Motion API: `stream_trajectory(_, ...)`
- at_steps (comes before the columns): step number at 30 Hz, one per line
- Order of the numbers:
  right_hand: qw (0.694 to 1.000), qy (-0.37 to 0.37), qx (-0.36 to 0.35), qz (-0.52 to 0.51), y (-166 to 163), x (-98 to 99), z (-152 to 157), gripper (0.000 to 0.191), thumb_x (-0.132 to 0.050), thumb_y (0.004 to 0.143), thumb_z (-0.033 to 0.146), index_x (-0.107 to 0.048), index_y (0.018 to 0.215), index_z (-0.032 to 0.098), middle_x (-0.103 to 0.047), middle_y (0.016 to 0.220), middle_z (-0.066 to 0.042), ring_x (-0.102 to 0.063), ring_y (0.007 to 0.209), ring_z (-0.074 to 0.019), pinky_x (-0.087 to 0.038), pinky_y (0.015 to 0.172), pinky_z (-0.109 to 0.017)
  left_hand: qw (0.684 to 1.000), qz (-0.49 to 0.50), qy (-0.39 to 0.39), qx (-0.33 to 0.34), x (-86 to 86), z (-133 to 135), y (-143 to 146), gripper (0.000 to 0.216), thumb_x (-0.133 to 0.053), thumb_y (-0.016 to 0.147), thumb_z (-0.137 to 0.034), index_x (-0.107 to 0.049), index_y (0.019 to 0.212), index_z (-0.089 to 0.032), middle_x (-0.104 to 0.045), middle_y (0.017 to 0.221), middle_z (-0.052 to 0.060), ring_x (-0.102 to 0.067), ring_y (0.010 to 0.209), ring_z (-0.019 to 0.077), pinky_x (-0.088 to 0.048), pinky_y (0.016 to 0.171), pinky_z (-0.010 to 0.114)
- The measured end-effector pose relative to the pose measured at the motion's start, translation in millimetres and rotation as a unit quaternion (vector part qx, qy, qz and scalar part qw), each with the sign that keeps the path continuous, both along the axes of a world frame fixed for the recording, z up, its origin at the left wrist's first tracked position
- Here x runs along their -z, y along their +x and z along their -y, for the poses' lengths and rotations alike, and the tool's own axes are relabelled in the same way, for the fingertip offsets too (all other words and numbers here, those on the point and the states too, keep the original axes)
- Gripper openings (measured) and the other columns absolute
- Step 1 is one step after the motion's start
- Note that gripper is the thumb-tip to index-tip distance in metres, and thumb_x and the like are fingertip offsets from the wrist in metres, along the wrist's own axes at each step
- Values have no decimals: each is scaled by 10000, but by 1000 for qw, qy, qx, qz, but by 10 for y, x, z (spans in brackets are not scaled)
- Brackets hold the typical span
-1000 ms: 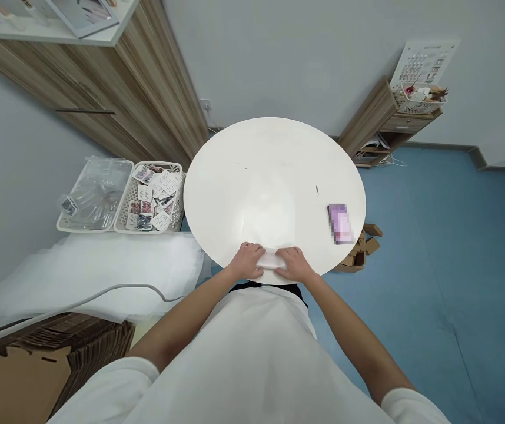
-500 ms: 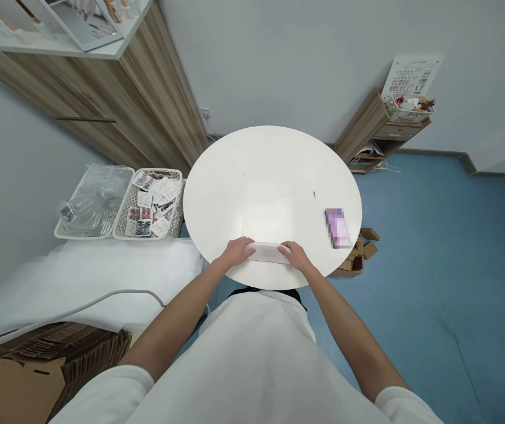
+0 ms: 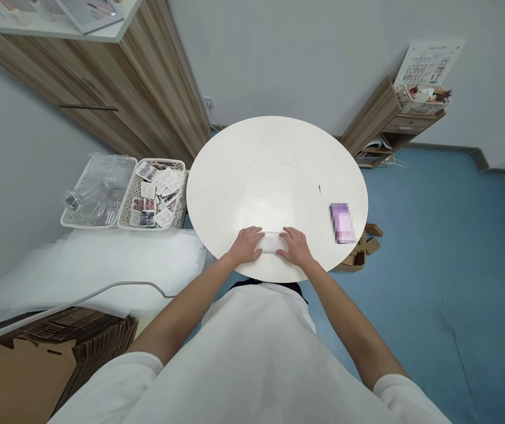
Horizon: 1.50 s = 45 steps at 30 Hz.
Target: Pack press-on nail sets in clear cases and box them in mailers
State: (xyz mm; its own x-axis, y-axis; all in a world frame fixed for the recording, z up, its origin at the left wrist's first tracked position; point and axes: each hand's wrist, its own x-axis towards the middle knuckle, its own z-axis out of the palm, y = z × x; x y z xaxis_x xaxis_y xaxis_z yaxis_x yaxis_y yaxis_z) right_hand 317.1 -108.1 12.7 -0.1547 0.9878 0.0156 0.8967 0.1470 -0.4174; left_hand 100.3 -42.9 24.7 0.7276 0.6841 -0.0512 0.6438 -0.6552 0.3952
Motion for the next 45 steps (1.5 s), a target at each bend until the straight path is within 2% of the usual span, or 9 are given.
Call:
stream_trajectory(3,997,-30,-59,32,-67,11,-9,465,-627,669,367,-483,1087,222,-421,1302,-96,-349,1192,-288,-228,959,-477,999,-18,-17,20,19,77,75,540,-575,679,-334,-417,1183,-221,-417,1284,88,-355,1176,263,-250,964,421)
stream_trajectory(10,994,-90,-66,-6,-141,-75,140,412,-589,692,336,-497,1073,207,-477,1247,-120,-445,1113,-261,-256,937,-437,999,-9,-49,21,3,205,16,478,-551,670,-278,-460,1136,-224,-496,1194,84,-453,1081,244,-225,971,417)
stream_trajectory(17,973,-201,-37,-106,-119,-290,277,388,-542,733,406,-522,1085,243,-549,1158,-58,-460,1092,-243,-286,940,-413,984,-1,-171,46,-122,176,-73,385,-510,705,-375,-548,1069,-257,-596,1086,26,-514,1033,227,-230,977,390)
stream_trajectory(23,958,-236,40,-158,6,-270,-26,341,-439,794,484,-614,956,240,-561,1107,-57,-483,1046,-238,-359,877,-379,971,27,-235,-13,-147,-142,-49,396,-343,809,-494,-605,991,-260,-614,1050,14,-547,968,200,-382,850,312)
stream_trajectory(27,945,-234,136,-185,87,-174,-191,364,-412,799,490,-606,942,217,-599,989,-64,-540,926,-216,-414,787,-336,965,63,-229,-113,-60,-318,-76,410,-358,808,-503,-593,982,-215,-614,1006,32,-561,905,191,-432,761,286)
stream_trajectory(36,949,-94,278,-116,164,37,2,434,-368,814,362,-411,1207,184,-529,1056,-100,-496,972,-235,-402,820,-388,957,25,-123,-262,100,-302,-196,362,-451,800,-356,-471,1117,-183,-558,1054,77,-524,967,212,-427,795,328)
stream_trajectory(39,974,-35,213,-73,126,-29,29,436,-401,813,371,-399,1208,187,-463,1196,-123,-396,1128,-269,-320,920,-436,977,35,-50,-207,1,-238,-159,425,-456,798,-352,-412,1190,-192,-459,1213,108,-417,1129,249,-345,916,382)
stream_trajectory(43,995,-76,-32,-47,34,-100,-117,477,-621,673,406,-482,1093,225,-394,1308,-96,-302,1224,-296,-242,984,-460,997,13,-69,-7,-71,-176,7,583,-612,669,-392,-409,1195,-243,-395,1298,85,-319,1212,288,-226,995,424)
stream_trajectory(45,990,-96,-94,-34,-13,-92,-194,462,-660,640,351,-499,1055,230,-395,1314,-92,-319,1219,-291,-249,981,-460,996,-5,-84,27,-52,-153,82,603,-640,634,-348,-413,1184,-248,-408,1286,81,-352,1185,283,-221,992,424)
